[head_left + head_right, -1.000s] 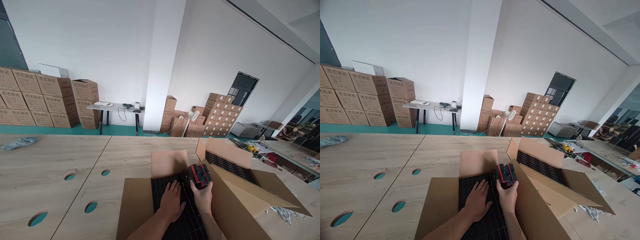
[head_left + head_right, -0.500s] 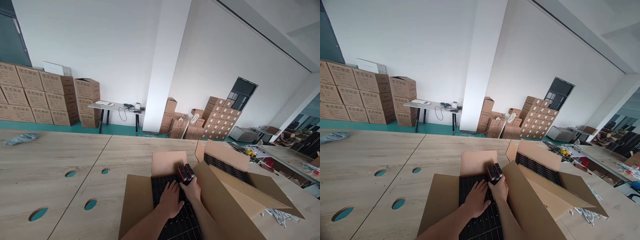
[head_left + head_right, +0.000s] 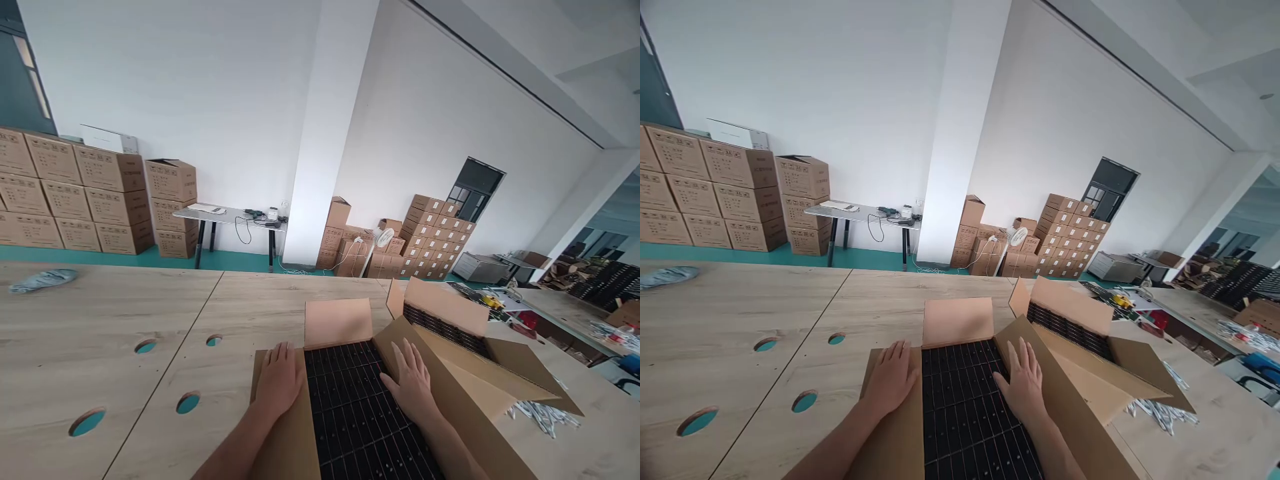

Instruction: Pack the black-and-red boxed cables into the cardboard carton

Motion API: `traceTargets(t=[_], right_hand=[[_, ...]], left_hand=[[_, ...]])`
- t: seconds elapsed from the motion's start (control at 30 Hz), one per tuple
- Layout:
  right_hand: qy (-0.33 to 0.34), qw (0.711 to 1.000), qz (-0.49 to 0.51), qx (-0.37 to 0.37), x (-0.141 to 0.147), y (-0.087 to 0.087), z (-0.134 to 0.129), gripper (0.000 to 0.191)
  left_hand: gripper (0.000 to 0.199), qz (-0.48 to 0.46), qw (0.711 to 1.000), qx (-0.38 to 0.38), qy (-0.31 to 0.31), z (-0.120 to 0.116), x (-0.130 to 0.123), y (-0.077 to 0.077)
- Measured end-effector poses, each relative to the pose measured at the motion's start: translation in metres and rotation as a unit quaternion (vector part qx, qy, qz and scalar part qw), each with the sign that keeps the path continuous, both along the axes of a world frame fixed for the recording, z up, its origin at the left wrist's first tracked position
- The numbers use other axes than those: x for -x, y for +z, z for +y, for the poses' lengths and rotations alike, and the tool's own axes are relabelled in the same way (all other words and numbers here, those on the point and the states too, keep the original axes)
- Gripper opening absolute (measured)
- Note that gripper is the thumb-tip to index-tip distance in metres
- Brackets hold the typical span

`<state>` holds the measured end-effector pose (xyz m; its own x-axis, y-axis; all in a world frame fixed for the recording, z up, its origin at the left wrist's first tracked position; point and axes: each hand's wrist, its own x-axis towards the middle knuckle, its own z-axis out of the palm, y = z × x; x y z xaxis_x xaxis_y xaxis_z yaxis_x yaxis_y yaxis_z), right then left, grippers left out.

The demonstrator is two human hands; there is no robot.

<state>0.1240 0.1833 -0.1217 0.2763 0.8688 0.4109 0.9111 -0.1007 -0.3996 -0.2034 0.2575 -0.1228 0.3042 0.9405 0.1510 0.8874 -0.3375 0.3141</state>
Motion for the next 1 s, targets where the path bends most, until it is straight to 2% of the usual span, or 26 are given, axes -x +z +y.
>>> traceTargets(t=[0.1,0.3,0.4,0.47,0.53,0.57,0.63,0.7,0.73,0.87,1.0], right_hand=[[-0.035,0.999,-0.040,0.006,-0.009,-0.010,-0.029,0.072],[-0.168,0.982,-0.087,-0.001,-0.047,-0.046,-0.120,0.087],[-0.267,0.963,-0.038,-0.010,-0.062,-0.064,-0.155,0.102],[-0.321,0.945,0.063,-0.004,-0.066,-0.073,-0.168,0.116],[-0.313,0.928,0.200,0.023,-0.065,-0.075,-0.172,0.125],[-0.286,0.922,0.256,0.048,-0.062,-0.073,-0.172,0.119],[-0.213,0.923,0.301,0.112,-0.051,-0.065,-0.168,0.086],[-0.165,0.934,0.273,0.163,-0.036,-0.055,-0.161,0.054],[-0.150,0.939,0.252,0.178,-0.027,-0.050,-0.156,0.047],[-0.106,0.950,0.206,0.209,0.015,-0.041,-0.134,0.038],[-0.082,0.950,0.207,0.219,0.063,-0.047,-0.115,0.037]], left_hand=[[0.072,0.005,1.000,0.010,-0.005,0.006,0.014,-0.006],[0.073,0.010,1.000,0.009,-0.003,0.004,0.030,-0.003],[0.074,0.016,1.000,0.013,0.009,-0.004,0.040,-0.005],[0.077,0.025,0.999,0.017,0.025,-0.013,0.049,-0.007],[0.081,0.036,0.998,0.018,0.042,-0.024,0.059,-0.008],[0.082,0.042,0.998,0.018,0.050,-0.031,0.064,-0.008],[0.082,0.055,0.996,0.016,0.064,-0.045,0.077,-0.007],[0.081,0.071,0.994,0.009,0.082,-0.059,0.094,-0.006],[0.080,0.079,0.992,0.005,0.097,-0.067,0.104,-0.006],[0.083,0.098,0.982,0.002,0.160,-0.090,0.152,-0.006],[0.083,0.113,0.972,0.004,0.205,-0.100,0.202,-0.006]])
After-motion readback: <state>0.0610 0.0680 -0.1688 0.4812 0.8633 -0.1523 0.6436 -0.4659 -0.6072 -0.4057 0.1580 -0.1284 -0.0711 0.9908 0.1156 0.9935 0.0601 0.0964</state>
